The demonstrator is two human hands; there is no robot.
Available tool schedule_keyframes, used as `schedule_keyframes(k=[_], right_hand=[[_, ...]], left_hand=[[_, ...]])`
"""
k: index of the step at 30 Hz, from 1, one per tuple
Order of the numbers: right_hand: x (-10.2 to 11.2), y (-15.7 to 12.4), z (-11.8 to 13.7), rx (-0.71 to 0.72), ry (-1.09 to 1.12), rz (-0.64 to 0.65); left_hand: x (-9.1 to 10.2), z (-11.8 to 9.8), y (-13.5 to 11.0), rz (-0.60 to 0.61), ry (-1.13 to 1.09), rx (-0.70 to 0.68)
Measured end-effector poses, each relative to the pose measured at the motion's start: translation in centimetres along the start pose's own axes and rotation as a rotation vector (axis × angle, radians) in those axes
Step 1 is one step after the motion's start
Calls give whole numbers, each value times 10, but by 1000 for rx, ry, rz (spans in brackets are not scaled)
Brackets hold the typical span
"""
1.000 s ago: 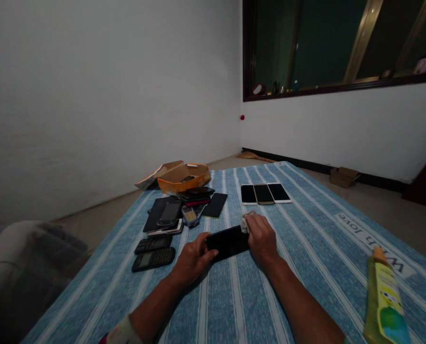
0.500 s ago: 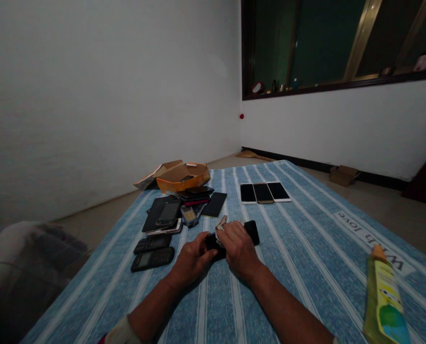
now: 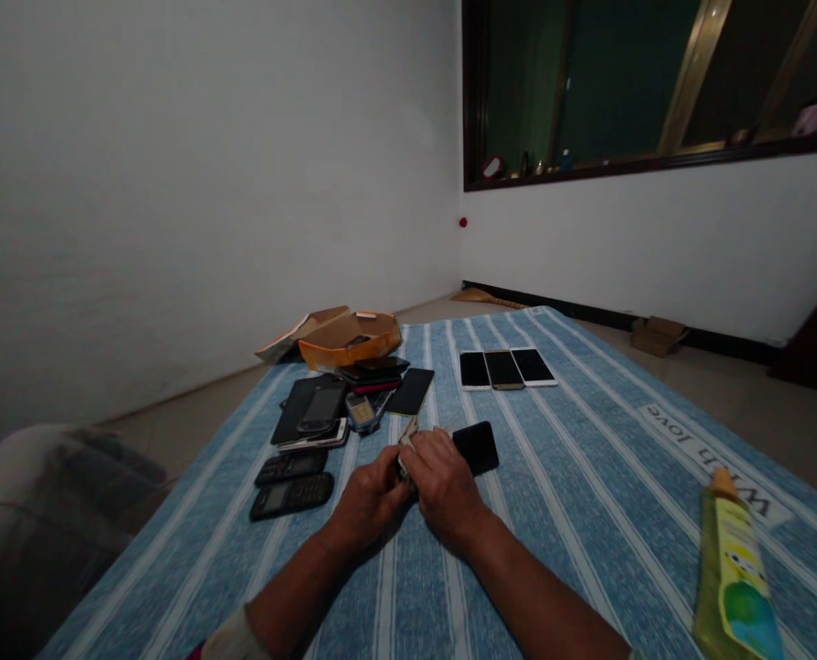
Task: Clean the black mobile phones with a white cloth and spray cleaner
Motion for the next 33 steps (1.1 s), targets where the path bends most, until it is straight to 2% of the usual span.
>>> schedule_keyframes(k=[4,11,15,23,33], right_hand=[[4,1,-4,-17,-14,16],[15,-9,-45,-78,-107,-95],[18,-12,-57,-148,-103,-107],[14,-20,-75,-412,75,-208],[14,-21,-81,-592,216,-221]], left_hand=[[-1,-1,0,-10,-7,-7],[-1,1,1,-7,27,45],[-2,4,1,-4,-20,57],[-1,5,2,1,-49,83],[3,2,3,51,-38,121]])
Point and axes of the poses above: each hand's wrist, its own y-axis towards the middle knuckle, its own x-axis out of the back of the hand, z = x × y, the point moved 1 cm from there along y, towards the middle knuckle, and after that the axes turned 5 degrees about -x, right-handed, at the moved point
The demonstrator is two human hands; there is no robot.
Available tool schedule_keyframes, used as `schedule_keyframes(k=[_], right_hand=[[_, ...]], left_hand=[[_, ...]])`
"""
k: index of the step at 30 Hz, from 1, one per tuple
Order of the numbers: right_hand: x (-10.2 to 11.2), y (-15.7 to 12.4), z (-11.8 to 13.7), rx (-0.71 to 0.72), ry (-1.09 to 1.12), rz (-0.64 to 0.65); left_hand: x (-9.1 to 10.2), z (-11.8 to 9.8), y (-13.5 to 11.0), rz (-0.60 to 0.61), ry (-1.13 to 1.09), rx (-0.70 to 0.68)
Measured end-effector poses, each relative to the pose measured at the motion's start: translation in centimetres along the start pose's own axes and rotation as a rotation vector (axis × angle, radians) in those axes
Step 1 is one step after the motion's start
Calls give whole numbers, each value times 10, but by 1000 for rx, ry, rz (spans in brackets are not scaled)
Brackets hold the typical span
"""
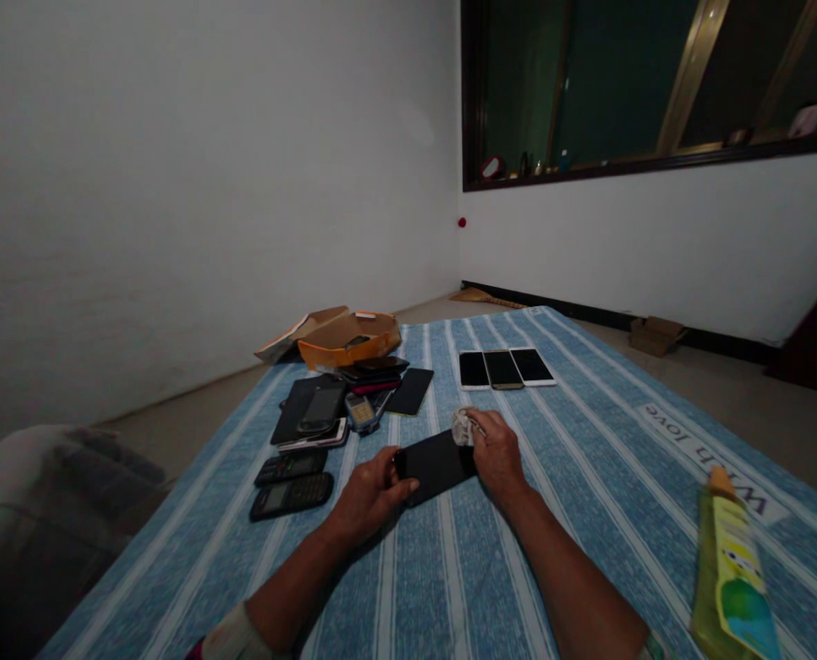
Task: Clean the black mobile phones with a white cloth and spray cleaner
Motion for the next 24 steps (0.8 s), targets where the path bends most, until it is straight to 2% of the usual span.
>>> schedule_keyframes(k=[6,10,15,20,24], right_hand=[[0,-1,4,-66,54,-13],[0,-1,6,-83,66,-46],[-1,-1,3,-113,63,-54],[-8,-5,4,-80,54,-2],[-13,-9,6,-13,16,46]], left_hand=[[1,1,1,26,52,1],[-1,1,0,8,213,5],[-1,-5,-2,-125,333,-175],[-5,-10,-4,-118,312,-377],[-11,-9,-5,-48,311,-393]])
Point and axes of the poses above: each hand's wrist, its own y-axis towards the middle knuckle, its own x-axis out of the back of the hand, z = x × y, the point moved 1 cm from there along y, towards the middle knuckle, and after that the axes turned 5 degrees about -x, right-handed, at the moved point
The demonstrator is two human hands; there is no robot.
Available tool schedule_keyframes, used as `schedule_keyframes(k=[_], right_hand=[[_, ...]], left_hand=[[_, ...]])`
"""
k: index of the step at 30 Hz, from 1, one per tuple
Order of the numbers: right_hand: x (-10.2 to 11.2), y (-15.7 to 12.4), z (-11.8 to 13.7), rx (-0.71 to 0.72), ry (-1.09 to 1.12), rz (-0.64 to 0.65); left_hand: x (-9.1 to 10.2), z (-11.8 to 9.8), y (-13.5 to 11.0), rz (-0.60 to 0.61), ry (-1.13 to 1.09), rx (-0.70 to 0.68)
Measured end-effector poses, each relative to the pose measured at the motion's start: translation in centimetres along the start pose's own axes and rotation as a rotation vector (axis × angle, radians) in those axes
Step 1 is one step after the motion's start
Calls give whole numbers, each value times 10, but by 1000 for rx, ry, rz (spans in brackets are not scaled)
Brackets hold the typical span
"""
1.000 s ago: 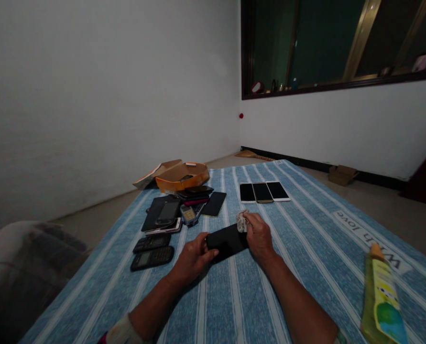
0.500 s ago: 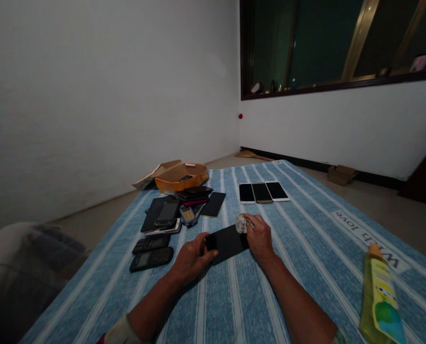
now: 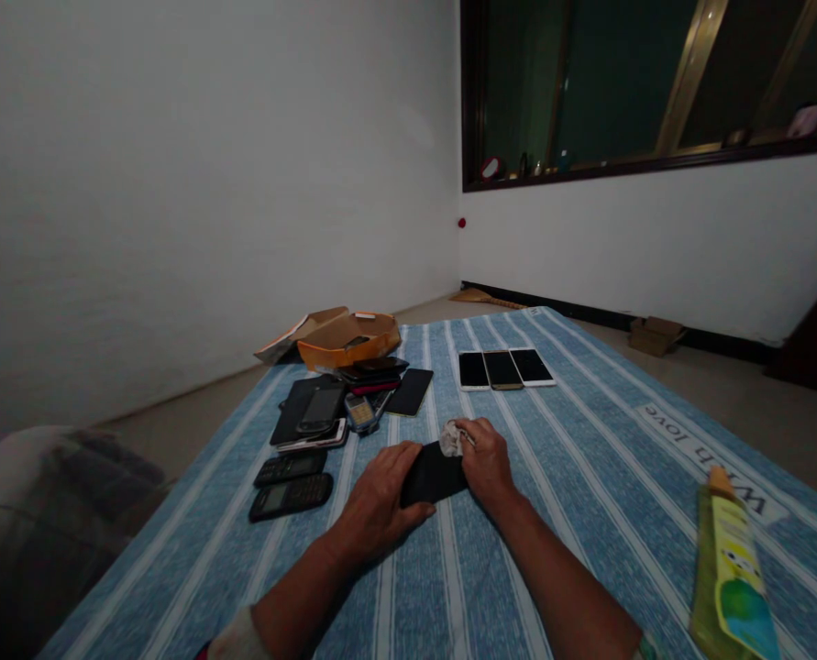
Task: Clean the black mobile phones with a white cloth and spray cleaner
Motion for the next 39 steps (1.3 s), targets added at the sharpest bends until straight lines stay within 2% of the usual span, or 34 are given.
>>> schedule_keyframes(k=[5,12,21,28,32,35,39], right_hand=[[-1,-1,-1,42,-11,10],[0,-1,0,22,-56,21],[5,1,-6,73,-223,48],[12,6,-7,60,-225,-31],[13,5,-1,104,-219,-60],[7,-2,9,171,-207,-5],[-5,-17,29,267,-228,137]], left_hand=[[-3,-1,-2,-6,17,-10],[-3,-2,-1,-10,40,-8],[-2,0,-1,52,33,47],[2,-4,0,91,53,106],[2,-4,1,88,61,129],[-1,-2,1,64,55,130],[-2,-1,0,1,21,114]])
Point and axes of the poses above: each hand's wrist, its own y-axis towards the middle knuckle, its own x-axis out of the back of the hand, z = x × y, the point moved 1 cm from there along y, towards the middle knuckle, and after that the axes turned 5 degrees about -x, right-handed, at the moved point
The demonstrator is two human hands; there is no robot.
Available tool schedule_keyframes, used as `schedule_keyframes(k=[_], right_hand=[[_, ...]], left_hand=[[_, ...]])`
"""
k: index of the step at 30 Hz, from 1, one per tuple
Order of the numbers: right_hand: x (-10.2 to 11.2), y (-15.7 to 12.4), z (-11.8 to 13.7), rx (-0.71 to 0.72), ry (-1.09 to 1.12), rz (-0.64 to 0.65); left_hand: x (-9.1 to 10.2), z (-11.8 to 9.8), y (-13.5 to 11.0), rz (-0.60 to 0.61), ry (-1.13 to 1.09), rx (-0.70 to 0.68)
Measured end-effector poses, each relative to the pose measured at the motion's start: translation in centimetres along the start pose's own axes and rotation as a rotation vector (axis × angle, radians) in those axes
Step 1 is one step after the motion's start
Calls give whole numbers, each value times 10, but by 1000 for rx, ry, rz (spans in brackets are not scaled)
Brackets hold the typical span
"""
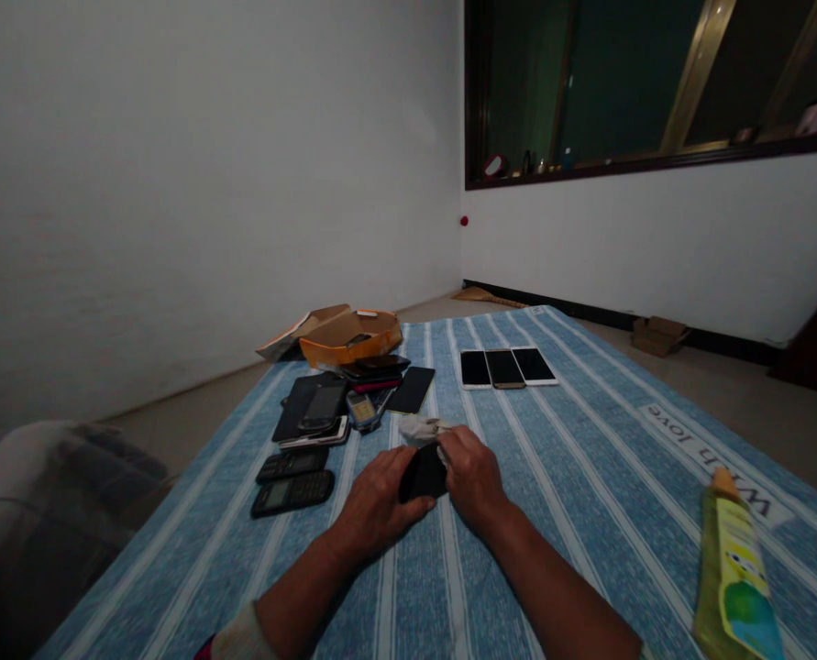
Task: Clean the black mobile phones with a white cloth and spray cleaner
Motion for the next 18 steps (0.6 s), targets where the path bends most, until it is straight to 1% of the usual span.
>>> schedule_keyframes(k=[3,8,13,16,18], right_hand=[[-2,-4,18,67,15,72],[0,-5,31,142,115,88],[-1,-5,35,161,217,112],[-2,-5,36,170,253,102],[-2,-4,34,143,285,83]], left_hand=[[1,0,0,-57,-70,9],[-1,9,0,-209,-169,40],[-7,22,-2,-211,-166,-12],[-4,19,-1,-207,-217,-55],[0,14,0,-212,-292,-52]])
Point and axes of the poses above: each hand's wrist, its own y-axis towards the middle knuckle, its own x-axis out of the back of the hand, z = x × y, the point moved 1 cm from there along y, towards the middle knuckle, and after that the axes turned 5 degrees about -x, right-handed, at the moved point
